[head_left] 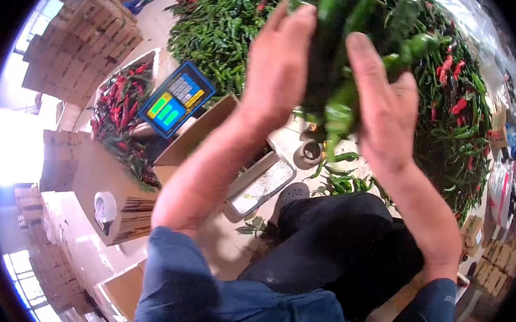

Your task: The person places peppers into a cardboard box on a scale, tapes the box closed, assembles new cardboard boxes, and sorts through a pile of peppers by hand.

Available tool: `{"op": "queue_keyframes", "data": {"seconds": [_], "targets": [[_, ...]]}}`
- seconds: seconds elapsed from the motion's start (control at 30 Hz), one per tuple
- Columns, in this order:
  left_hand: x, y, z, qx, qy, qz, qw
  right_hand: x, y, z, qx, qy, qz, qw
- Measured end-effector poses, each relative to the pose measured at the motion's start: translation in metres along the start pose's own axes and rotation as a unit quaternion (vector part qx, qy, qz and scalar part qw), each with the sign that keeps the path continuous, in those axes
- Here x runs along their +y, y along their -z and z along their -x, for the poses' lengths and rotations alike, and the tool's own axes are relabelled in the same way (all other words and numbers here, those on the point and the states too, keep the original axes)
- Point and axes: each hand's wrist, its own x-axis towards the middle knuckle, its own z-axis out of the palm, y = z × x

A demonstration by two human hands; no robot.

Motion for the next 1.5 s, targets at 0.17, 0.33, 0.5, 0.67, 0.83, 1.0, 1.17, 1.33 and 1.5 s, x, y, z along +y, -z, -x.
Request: {"op": "queue_keyframes", "data": {"seconds": [0.17, 0.33, 0.5, 0.67, 0.83, 1.0, 1.17, 1.33, 1.5], "targets": [[0.046, 0.125, 0.024, -0.019, 0.191, 0.088, 0.978, -0.002, -0.125, 0.056, -0.016, -0.011, -0.129, 0.991], [-0.019, 0.251, 0.059, -0.102, 0.301, -0.169, 0.933, 0.101, -0.175, 0.134, -0.124, -0.212, 0.010, 0.969], [-0.094, 0.335, 0.102, -0.237, 0.200, -0.469, 0.827, 0.095, -0.143, 0.110, -0.257, -0.449, 0.126, 0.847], [-0.065, 0.323, 0.107, -0.076, 0.202, -0.421, 0.881, 0.064, -0.055, 0.068, -0.256, -0.386, 0.078, 0.883], [-0.047, 0.308, 0.153, -0.001, 0.174, -0.482, 0.859, 0.056, 0.058, 0.050, -0.192, -0.302, 0.283, 0.890], [-0.045, 0.289, 0.180, -0.197, 0.131, -0.685, 0.689, 0.084, 0.135, 0.080, -0.123, -0.347, 0.370, 0.853], [-0.079, 0.268, 0.179, -0.192, 0.158, -0.573, 0.781, 0.134, 0.160, 0.124, -0.287, -0.291, 0.476, 0.779], [-0.093, 0.273, 0.166, -0.193, 0.145, -0.597, 0.765, 0.157, 0.149, 0.135, -0.311, -0.363, 0.390, 0.787], [-0.060, 0.269, 0.177, -0.119, 0.134, -0.580, 0.795, 0.157, 0.166, 0.120, -0.296, -0.324, 0.475, 0.763]]}}
